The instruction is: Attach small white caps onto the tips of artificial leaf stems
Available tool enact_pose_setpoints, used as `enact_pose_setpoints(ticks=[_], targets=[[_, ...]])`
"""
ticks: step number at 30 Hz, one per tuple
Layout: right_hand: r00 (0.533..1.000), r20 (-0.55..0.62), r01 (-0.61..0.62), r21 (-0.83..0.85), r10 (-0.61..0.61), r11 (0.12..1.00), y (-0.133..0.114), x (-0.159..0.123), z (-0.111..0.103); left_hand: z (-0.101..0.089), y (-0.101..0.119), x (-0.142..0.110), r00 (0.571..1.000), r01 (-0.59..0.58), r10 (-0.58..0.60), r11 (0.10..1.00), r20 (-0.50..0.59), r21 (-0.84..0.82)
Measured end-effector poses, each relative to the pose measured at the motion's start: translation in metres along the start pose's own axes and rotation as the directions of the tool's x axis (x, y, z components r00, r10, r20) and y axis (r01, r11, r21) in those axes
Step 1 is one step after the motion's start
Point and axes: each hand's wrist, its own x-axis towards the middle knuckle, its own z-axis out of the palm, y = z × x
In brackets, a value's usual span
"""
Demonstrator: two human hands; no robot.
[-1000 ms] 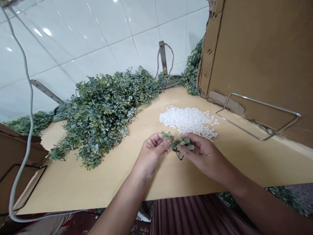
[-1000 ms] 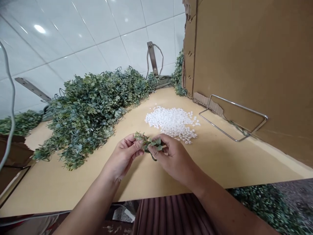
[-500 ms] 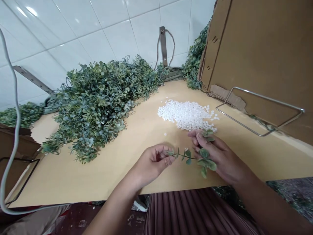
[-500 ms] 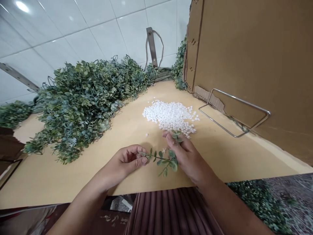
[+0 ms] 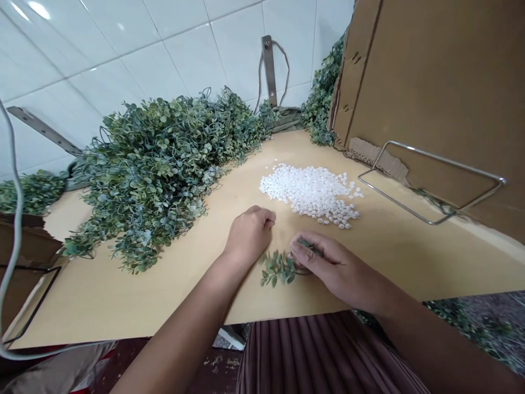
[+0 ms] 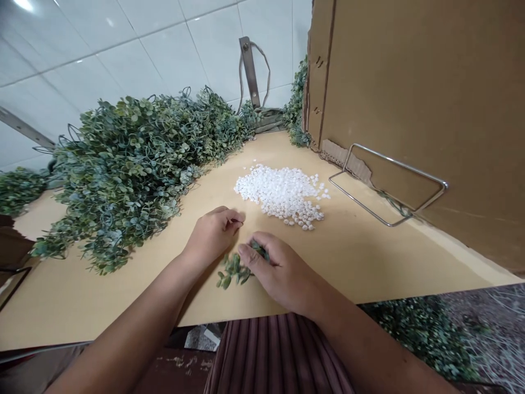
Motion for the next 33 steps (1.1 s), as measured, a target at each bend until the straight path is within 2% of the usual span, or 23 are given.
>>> enact_pose_setpoints(ticks=[3, 6, 9, 12, 14, 19, 24, 30, 33], targets=[[0.992, -0.100, 0.066, -0.107, -0.076, 0.992, 0.005, 0.012, -0.004, -0.001, -0.003, -0.002, 1.000, -0.007, 0.007, 0.999, 0.000, 0.038], [0.992, -0.108, 0.048, -0.110, -0.060, 0.993, 0.010, 0.014, -0.007, -0.002, -0.006, -0.004, 0.999, -0.036, 0.036, 0.998, 0.001, 0.057], [0.999, 0.050, -0.014, -0.016, 0.014, 1.000, 0.005, 0.001, -0.002, -0.003, -0.007, -0.004, 0.999, -0.050, 0.048, 0.992, 0.019, 0.116], [0.962, 0.271, -0.040, 0.033, 0.030, 0.999, -0.007, -0.018, 0.003, -0.004, -0.005, -0.006, 0.998, -0.052, 0.043, 0.971, 0.043, 0.232], [0.949, 0.313, -0.050, 0.039, 0.035, 0.998, -0.012, -0.028, 0.003, -0.006, -0.003, -0.008, 0.997, -0.055, 0.039, 0.952, 0.061, 0.301], [0.979, 0.176, -0.125, 0.106, 0.105, 0.986, -0.006, -0.031, -0.007, -0.012, -0.003, -0.014, 0.997, -0.018, -0.009, 0.927, 0.072, 0.374], [0.989, 0.066, -0.136, 0.103, 0.130, 0.985, 0.005, -0.025, -0.007, -0.016, -0.012, -0.021, 0.998, -0.002, -0.020, 0.937, 0.058, 0.350], [0.998, -0.036, -0.059, -0.026, 0.058, 0.998, 0.004, -0.019, 0.001, -0.012, -0.015, -0.024, 0.999, -0.028, 0.008, 0.916, 0.051, 0.400], [0.997, -0.067, -0.054, -0.085, 0.048, 0.995, 0.003, -0.022, 0.001, -0.010, -0.015, -0.023, 0.999, -0.002, -0.015, 0.920, 0.039, 0.391]])
